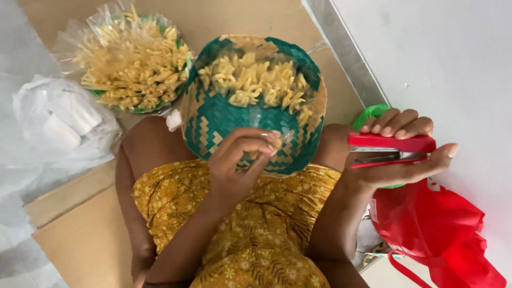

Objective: Sealing small plastic snack bags by folding the tops and using a handheld stapler.

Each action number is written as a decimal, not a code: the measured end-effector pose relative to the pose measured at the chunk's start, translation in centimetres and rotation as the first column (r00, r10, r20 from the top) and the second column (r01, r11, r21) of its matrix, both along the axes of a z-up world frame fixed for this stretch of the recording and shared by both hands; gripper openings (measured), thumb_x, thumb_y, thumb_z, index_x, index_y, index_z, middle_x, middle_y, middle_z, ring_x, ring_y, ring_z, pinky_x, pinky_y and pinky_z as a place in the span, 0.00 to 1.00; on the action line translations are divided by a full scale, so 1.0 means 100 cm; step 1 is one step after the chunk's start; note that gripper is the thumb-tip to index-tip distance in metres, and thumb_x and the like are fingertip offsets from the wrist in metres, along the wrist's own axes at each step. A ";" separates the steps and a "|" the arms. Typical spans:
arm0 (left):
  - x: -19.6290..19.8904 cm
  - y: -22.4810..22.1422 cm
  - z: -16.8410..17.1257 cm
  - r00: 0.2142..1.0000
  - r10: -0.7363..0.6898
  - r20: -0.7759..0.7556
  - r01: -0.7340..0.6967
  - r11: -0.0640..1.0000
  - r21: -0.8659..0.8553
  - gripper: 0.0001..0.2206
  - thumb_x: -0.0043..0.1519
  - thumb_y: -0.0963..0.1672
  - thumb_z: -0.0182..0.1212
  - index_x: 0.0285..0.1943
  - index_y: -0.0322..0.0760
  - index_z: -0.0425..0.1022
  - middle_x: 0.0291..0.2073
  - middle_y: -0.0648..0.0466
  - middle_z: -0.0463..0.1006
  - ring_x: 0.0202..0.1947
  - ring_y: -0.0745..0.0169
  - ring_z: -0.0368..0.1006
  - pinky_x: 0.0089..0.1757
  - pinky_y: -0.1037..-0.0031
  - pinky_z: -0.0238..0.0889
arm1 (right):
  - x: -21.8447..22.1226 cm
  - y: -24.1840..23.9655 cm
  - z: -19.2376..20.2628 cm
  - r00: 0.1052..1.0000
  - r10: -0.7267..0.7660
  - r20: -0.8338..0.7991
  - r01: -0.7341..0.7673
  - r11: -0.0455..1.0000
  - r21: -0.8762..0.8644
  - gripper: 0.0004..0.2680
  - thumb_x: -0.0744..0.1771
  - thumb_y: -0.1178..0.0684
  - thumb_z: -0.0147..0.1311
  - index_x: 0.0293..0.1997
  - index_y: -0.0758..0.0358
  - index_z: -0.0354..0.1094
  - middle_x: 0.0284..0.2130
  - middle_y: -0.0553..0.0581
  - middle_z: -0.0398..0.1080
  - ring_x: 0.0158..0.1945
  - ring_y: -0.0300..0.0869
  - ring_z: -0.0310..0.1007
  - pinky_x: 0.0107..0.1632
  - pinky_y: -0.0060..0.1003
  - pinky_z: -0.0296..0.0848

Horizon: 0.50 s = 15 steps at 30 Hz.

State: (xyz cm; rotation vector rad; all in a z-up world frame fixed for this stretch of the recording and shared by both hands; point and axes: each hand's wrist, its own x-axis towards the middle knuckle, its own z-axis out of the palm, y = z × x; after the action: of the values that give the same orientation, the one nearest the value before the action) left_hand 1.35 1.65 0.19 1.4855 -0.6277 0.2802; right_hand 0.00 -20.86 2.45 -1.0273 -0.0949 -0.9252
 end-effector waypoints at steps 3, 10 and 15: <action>0.014 0.027 -0.008 0.995 0.082 -0.061 -0.088 0.991 -0.101 0.15 0.62 0.34 0.66 0.52 0.37 0.68 0.48 0.50 0.74 0.52 0.54 0.78 0.57 0.65 0.77 | -0.005 -0.033 -0.034 0.985 0.163 -0.050 -0.149 0.966 0.213 0.16 0.66 0.34 0.48 0.29 0.56 0.68 0.23 0.48 0.65 0.25 0.35 0.63 0.30 0.30 0.70; 0.042 0.118 -0.035 0.785 0.584 -0.206 -0.614 0.778 -0.133 0.35 0.63 0.28 0.67 0.74 0.45 0.57 0.51 0.53 0.80 0.40 0.75 0.72 0.28 0.91 0.49 | -0.018 -0.110 -0.171 0.824 0.554 0.121 -0.541 0.704 0.460 0.15 0.69 0.37 0.54 0.42 0.59 0.74 0.32 0.49 0.74 0.37 0.37 0.74 0.41 0.29 0.77; 0.055 0.161 -0.048 0.716 0.654 -0.244 -0.698 0.679 -0.228 0.09 0.67 0.35 0.63 0.51 0.34 0.70 0.50 0.49 0.78 0.48 0.67 0.74 0.54 0.78 0.69 | -0.024 -0.124 -0.207 0.817 0.544 0.190 -0.540 0.606 0.584 0.14 0.69 0.42 0.54 0.45 0.64 0.73 0.34 0.54 0.71 0.34 0.37 0.68 0.37 0.27 0.73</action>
State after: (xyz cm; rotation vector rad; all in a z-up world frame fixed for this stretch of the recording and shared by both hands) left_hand 6.84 17.73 -4.62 1.3651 0.1271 0.8081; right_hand -2.36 -33.26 -18.26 -0.3287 -0.0830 -0.3273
